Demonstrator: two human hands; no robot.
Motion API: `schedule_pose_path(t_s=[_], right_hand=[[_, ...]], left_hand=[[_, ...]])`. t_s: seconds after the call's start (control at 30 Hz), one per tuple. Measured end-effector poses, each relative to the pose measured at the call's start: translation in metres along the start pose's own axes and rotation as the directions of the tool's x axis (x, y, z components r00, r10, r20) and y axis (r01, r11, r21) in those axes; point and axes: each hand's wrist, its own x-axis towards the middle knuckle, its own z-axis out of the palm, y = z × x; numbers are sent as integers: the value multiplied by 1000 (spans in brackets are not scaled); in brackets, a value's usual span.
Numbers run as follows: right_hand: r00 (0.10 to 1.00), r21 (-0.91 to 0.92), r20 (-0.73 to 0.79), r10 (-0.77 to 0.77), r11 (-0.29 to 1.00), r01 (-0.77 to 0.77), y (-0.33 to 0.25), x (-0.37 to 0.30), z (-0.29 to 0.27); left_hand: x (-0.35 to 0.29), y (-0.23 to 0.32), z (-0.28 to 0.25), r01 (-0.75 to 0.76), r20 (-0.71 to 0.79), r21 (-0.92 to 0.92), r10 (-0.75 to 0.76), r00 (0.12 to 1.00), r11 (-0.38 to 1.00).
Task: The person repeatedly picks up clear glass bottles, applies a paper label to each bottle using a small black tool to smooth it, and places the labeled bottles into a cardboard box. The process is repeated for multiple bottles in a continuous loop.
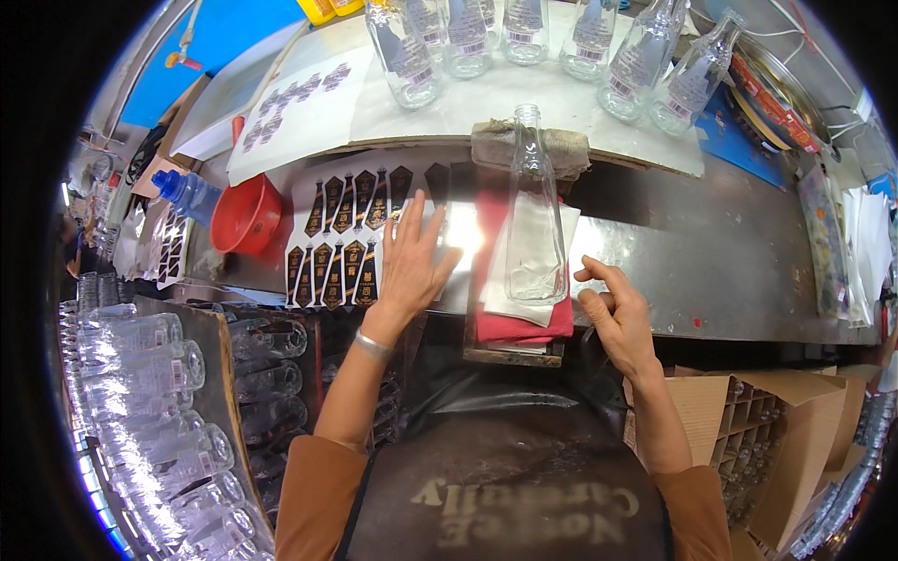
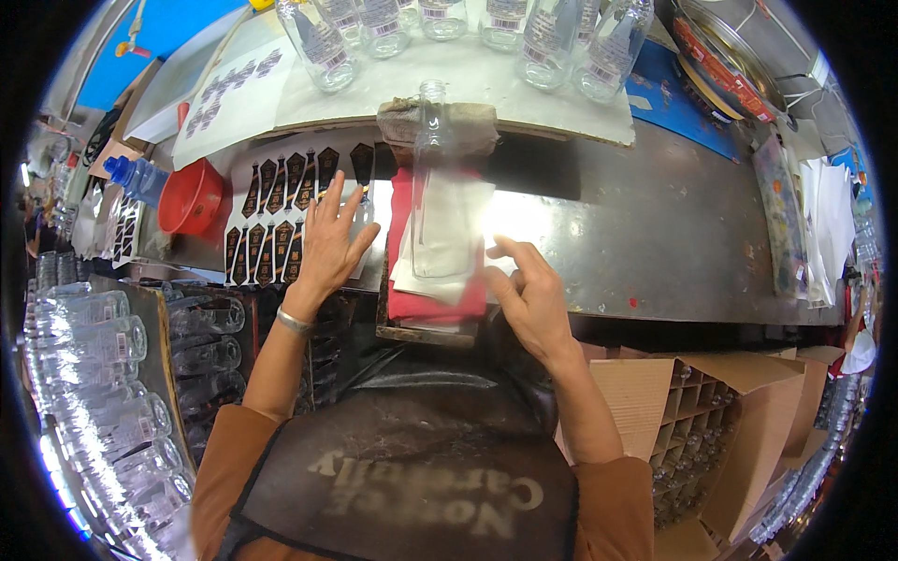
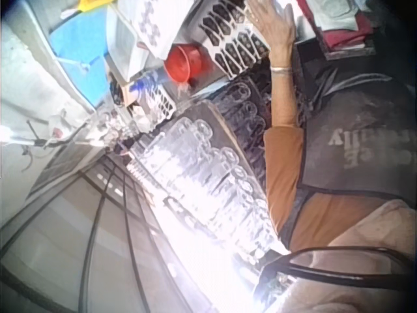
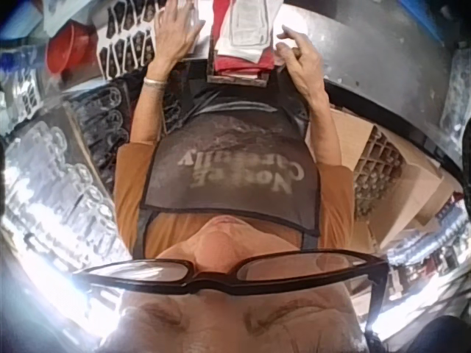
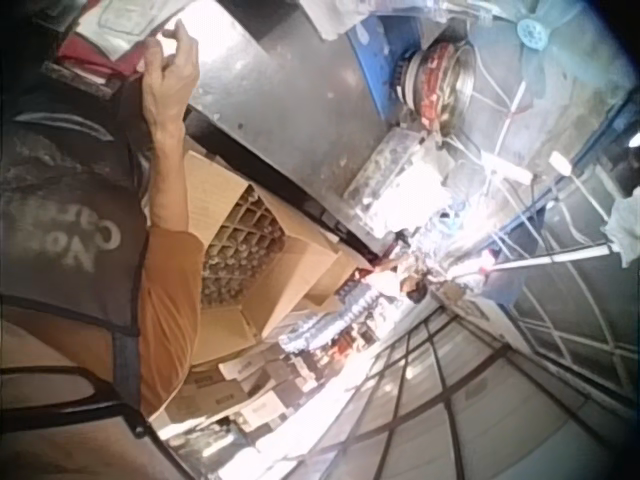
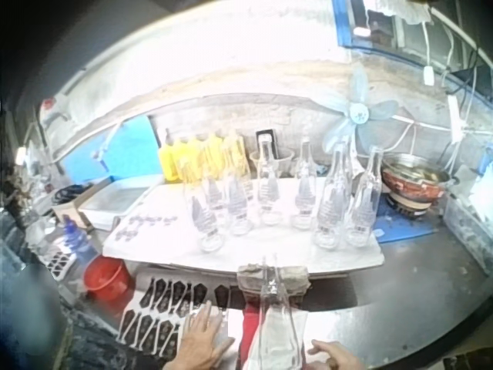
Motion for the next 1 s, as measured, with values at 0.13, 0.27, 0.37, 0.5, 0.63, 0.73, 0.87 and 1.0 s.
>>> schedule_pose_path(t_s=[0.13, 0.27, 0.37, 0.5, 0.63, 0.73, 0.87, 1.0], right_hand=[[999, 22, -14, 34, 999, -34, 1, -7, -3], [994, 79, -36, 99, 992, -96, 20, -18, -7], [993, 96, -49, 107, 990, -102, 22, -20, -5], [999, 9, -51, 1, 1000, 0, 12, -18, -4], [999, 19, -22, 44, 999, -44, 14, -26, -10], [997, 48, -56, 48, 998, -46, 24, -29, -9], [998, -12, -60, -12, 1000, 11, 18, -28, -7], [997, -27, -82, -13, 1000, 11, 18, -32, -6]], left_hand=[[-19, -11, 7, 9, 103, 152, -25, 994, 988], [-71, 2, -19, 22, 141, 124, -40, 989, 992], [-92, 2, -21, 5, 112, 55, -11, 994, 998], [-90, -15, -15, -71, 12, 36, 71, 997, 997], [-88, -8, -22, -112, -141, -15, 108, 984, 994], [-72, 6, -19, -139, -241, -40, 125, 963, 990], [-52, 21, -14, -114, -111, 11, 115, 987, 993], [-49, 19, -4, -11, -4, 174, 12, 1000, 985]])
